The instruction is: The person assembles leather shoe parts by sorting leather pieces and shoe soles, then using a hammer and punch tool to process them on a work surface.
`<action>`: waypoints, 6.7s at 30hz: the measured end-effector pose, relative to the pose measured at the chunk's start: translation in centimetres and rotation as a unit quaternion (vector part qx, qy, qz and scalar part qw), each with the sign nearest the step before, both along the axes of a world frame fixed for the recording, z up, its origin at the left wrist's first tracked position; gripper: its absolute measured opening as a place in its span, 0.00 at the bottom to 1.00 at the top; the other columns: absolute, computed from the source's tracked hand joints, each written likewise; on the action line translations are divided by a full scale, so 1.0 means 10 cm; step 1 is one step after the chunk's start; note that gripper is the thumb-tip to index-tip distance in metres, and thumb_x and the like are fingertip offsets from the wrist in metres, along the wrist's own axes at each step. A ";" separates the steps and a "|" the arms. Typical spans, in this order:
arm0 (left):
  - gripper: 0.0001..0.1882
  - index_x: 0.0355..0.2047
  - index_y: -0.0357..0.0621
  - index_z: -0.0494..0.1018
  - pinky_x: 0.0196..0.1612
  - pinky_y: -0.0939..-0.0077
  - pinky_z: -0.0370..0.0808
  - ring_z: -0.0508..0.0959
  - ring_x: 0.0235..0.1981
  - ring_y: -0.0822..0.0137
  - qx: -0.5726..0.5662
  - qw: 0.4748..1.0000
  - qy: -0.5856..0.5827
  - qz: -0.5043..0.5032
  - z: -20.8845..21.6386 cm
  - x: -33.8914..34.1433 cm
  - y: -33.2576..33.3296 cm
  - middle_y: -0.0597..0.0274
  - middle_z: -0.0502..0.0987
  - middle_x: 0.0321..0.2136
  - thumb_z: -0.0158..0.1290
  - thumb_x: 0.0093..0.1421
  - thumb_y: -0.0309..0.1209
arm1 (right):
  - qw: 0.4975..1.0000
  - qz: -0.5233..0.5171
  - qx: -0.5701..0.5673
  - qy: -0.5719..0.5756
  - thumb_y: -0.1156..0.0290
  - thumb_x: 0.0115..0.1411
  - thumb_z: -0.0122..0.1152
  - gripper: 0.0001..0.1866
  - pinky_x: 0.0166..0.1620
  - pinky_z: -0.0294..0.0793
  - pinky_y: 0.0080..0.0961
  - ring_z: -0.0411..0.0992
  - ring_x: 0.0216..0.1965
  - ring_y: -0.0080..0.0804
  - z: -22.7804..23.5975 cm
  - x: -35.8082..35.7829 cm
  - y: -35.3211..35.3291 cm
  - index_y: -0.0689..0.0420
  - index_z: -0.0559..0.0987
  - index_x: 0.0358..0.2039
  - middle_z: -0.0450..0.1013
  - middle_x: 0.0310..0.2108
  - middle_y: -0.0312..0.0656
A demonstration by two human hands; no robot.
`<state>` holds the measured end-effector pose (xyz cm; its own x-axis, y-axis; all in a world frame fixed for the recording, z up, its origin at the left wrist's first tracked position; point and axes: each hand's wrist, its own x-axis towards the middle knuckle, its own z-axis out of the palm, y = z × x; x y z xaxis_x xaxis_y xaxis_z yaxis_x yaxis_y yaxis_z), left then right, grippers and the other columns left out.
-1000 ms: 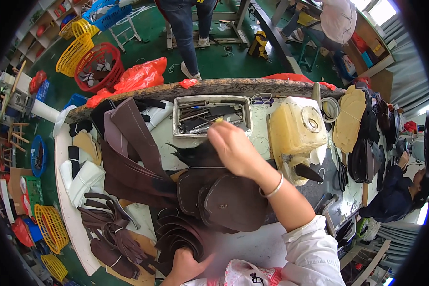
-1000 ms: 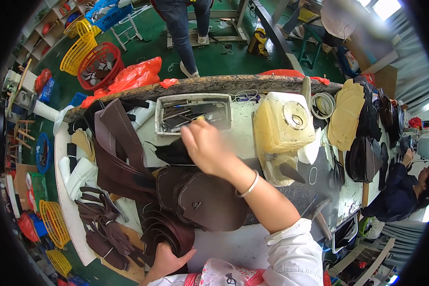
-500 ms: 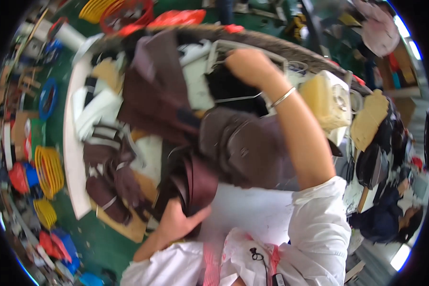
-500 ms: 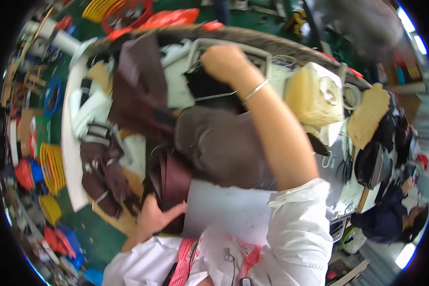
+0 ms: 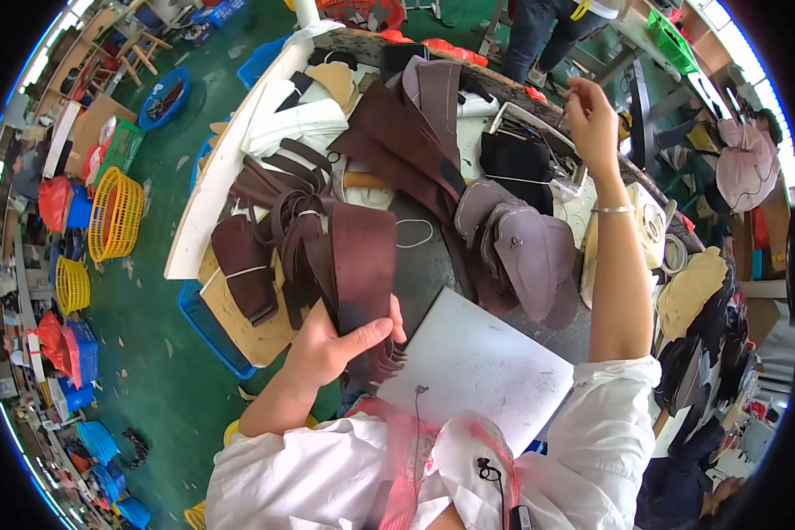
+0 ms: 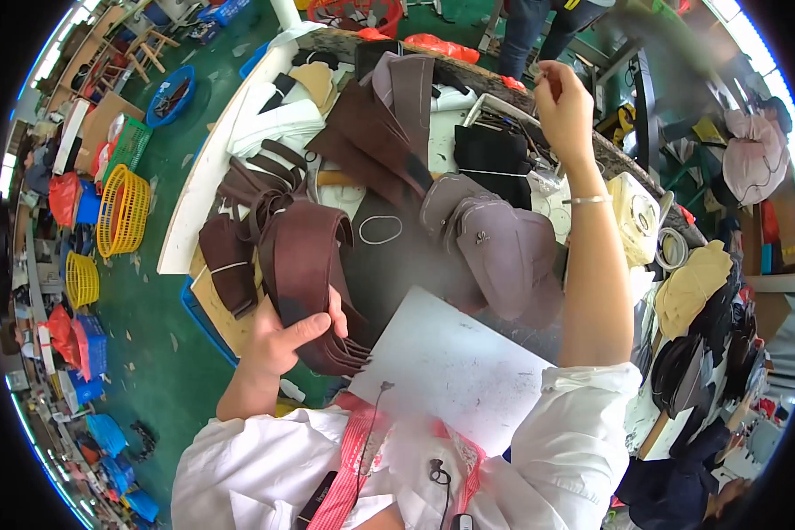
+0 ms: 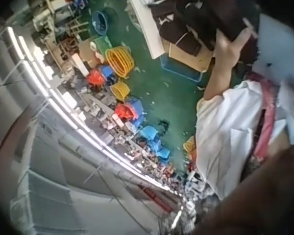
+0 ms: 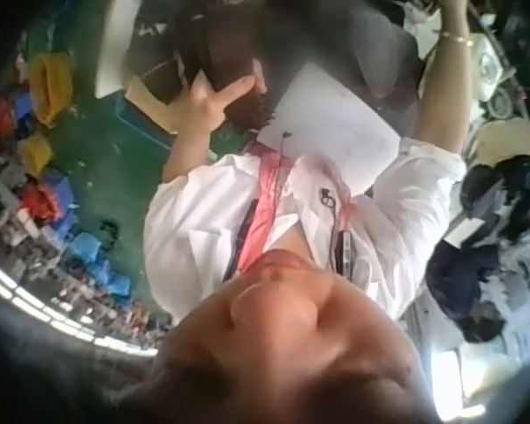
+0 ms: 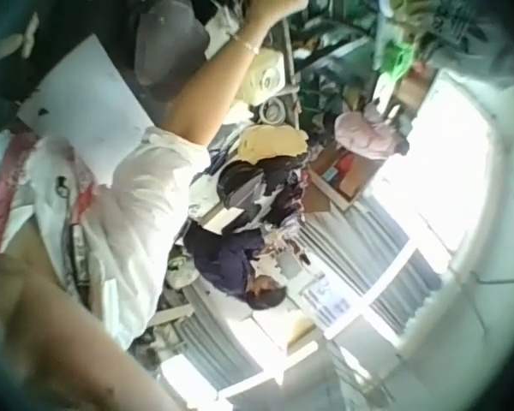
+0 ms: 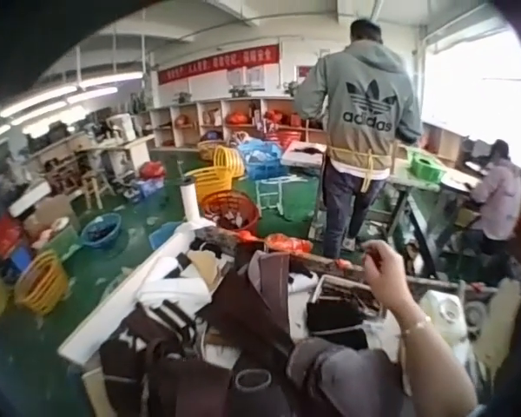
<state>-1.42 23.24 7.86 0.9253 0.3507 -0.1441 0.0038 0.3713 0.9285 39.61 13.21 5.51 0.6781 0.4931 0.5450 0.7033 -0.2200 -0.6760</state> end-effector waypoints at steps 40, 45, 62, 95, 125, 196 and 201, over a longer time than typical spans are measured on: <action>0.23 0.49 0.34 0.67 0.48 0.69 0.69 0.75 0.43 0.61 0.082 0.892 0.137 -0.422 -0.57 -0.33 -2.05 0.52 0.76 0.41 0.41 0.67 0.43 | 0.740 -0.030 0.301 0.601 0.73 0.55 0.61 0.21 0.43 0.76 0.26 0.74 0.39 0.29 -0.57 -3.82 -2.77 0.67 0.70 0.48 0.73 0.42 0.45; 0.17 0.48 0.32 0.68 0.48 0.74 0.69 0.73 0.43 0.69 0.088 0.895 0.136 -0.415 -0.76 -0.34 -2.08 0.56 0.75 0.40 0.45 0.65 0.33 | 0.877 -0.037 0.146 0.455 0.80 0.48 0.64 0.33 0.53 0.67 0.25 0.68 0.48 0.29 -0.52 -3.83 -2.69 0.66 0.64 0.56 0.69 0.48 0.43; 0.17 0.49 0.34 0.70 0.51 0.75 0.68 0.73 0.46 0.69 -0.088 0.900 0.192 -0.381 -0.65 -0.23 -1.97 0.58 0.75 0.44 0.49 0.64 0.34 | 0.634 -0.021 0.462 0.619 0.73 0.59 0.50 0.22 0.35 0.74 0.22 0.72 0.33 0.27 -0.60 -3.76 -2.97 0.61 0.64 0.55 0.71 0.45 0.49; 0.17 0.48 0.34 0.70 0.51 0.74 0.68 0.74 0.46 0.67 -0.113 0.889 0.195 -0.399 -0.51 -0.14 -1.84 0.56 0.76 0.43 0.50 0.62 0.33 | 0.612 0.087 0.552 0.560 0.73 0.61 0.47 0.23 0.39 0.78 0.29 0.76 0.38 0.37 -0.79 -3.69 -3.17 0.57 0.63 0.57 0.70 0.49 0.55; 0.20 0.45 0.35 0.70 0.46 0.76 0.72 0.76 0.39 0.70 -0.032 0.851 0.122 -0.510 -0.51 -0.22 -1.83 0.60 0.76 0.38 0.60 0.55 0.32 | 0.843 -0.154 0.293 0.425 0.69 0.58 0.63 0.17 0.16 0.62 0.09 0.69 0.19 0.15 -0.38 -3.54 -2.59 0.63 0.71 0.43 0.74 0.31 0.37; 0.37 0.57 0.36 0.56 0.55 0.73 0.62 0.68 0.49 0.67 0.097 0.972 0.025 -0.213 -0.95 0.22 -1.22 0.59 0.68 0.47 0.21 0.66 0.57 | 0.913 0.003 0.016 0.408 0.71 0.58 0.58 0.14 0.25 0.64 0.13 0.66 0.28 0.16 -0.37 -2.99 -1.58 0.59 0.71 0.44 0.70 0.34 0.34; 0.34 0.60 0.34 0.53 0.61 0.70 0.55 0.60 0.59 0.64 0.083 0.965 0.086 -0.235 -0.95 0.16 -1.23 0.55 0.62 0.56 0.24 0.68 0.52 | 0.963 0.102 -0.122 0.217 0.78 0.40 0.69 0.27 0.35 0.72 0.26 0.70 0.33 0.35 -0.23 -2.90 -1.61 0.63 0.70 0.43 0.68 0.37 0.45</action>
